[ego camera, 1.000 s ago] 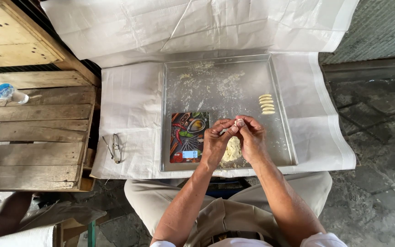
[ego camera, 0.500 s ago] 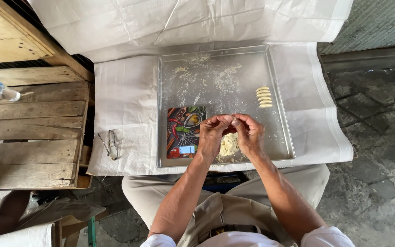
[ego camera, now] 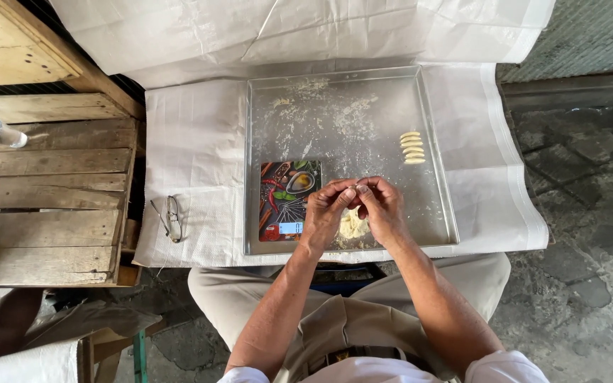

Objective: The person is weighing small portions of dough on a digital scale and then shaping them into crescent-like pastries before placing them on a metal tray.

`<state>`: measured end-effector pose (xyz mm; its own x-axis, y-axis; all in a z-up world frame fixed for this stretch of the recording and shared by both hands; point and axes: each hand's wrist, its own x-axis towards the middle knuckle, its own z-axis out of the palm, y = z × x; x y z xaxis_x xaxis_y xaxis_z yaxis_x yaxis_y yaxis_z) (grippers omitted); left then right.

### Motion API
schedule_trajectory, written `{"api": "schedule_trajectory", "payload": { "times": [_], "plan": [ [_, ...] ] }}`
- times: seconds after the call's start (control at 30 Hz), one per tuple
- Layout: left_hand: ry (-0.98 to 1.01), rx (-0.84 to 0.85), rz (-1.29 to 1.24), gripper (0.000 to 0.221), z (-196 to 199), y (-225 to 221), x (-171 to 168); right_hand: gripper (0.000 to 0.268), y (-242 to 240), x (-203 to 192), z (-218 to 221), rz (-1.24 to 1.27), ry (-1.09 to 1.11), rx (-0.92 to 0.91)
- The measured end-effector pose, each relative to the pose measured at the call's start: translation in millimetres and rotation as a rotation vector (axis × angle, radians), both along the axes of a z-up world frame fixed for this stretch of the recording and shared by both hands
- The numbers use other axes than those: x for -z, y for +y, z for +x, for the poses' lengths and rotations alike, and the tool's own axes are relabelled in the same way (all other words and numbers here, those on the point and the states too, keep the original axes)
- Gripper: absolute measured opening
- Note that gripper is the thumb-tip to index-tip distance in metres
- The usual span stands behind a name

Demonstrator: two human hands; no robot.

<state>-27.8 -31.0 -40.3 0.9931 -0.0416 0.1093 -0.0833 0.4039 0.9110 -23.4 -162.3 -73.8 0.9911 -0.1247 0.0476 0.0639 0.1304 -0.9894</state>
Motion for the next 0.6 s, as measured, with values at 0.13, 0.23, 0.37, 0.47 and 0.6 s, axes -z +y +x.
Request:
{"api": "schedule_trajectory", "payload": {
  "times": [0.13,0.23,0.37,0.47,0.6],
  "plan": [
    [0.037,-0.058,-0.091,0.014,5.9,-2.0,21.5,0.014,-0.3,13.9,-3.3,-0.19,-0.063,0.034],
    [0.11,-0.142,-0.003,0.014,6.6,0.7,18.5,0.014,1.7,4.8,-9.1,-0.246,-0.091,-0.024],
    [0.159,-0.163,-0.073,0.013,8.8,-0.6,14.5,0.01,-5.3,30.3,2.5,-0.345,-0.172,0.02],
    [0.174,-0.174,-0.099,0.015,5.7,-2.6,14.4,0.009,-8.4,38.9,6.7,-0.387,-0.172,0.035],
    [0.088,-0.095,-0.048,0.028,-6.0,2.4,5.2,0.01,-6.9,20.0,8.9,-0.316,-0.146,0.008]
  ]
}}
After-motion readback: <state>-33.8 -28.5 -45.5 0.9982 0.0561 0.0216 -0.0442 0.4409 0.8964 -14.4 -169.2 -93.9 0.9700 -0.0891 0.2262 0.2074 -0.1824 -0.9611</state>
